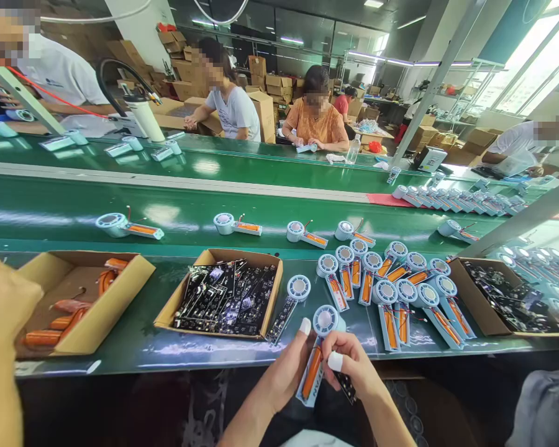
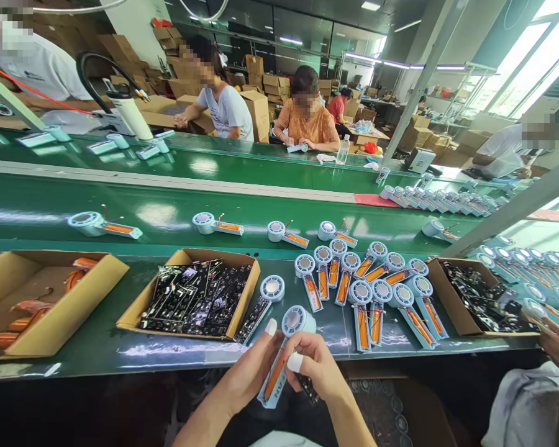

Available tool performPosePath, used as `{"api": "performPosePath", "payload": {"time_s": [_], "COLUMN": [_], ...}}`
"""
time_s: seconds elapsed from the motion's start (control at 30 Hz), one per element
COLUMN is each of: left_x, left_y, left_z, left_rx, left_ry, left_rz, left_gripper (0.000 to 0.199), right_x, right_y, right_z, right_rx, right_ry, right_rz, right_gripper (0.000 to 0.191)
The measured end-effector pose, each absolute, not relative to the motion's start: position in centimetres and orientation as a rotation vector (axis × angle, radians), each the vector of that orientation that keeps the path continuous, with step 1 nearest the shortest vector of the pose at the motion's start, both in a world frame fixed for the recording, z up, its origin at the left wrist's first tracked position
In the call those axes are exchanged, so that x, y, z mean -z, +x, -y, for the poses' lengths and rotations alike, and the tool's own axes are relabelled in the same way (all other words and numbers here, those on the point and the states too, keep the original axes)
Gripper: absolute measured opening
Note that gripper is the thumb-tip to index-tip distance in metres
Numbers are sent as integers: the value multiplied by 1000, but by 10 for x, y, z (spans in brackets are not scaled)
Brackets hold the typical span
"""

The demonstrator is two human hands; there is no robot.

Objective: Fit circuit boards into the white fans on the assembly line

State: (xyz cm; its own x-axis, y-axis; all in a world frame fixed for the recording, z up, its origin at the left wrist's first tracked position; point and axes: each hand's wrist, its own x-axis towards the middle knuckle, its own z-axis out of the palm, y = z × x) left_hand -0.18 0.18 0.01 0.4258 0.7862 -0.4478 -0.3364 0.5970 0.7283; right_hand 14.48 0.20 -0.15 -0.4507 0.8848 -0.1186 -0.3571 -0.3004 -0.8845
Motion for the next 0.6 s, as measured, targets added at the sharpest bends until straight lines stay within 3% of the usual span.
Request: {"api": "performPosePath", "payload": {"time_s": [0.33, 0.6], "left_x": [11, 4], "left_y": [17, 1], "left_z": [10, 7], "left_rx": [-902, -1054], "left_ry": [342, 792], "left_rz": [-943, -1003], "left_gripper": [55, 47], "right_x": [7, -11], "right_y": [155, 149], "right_z": [-3, -8], "right_rx": [-1791, -1628], "right_ry": [-773, -953], "right_rz": [915, 983], "right_gripper": [39, 35]}}
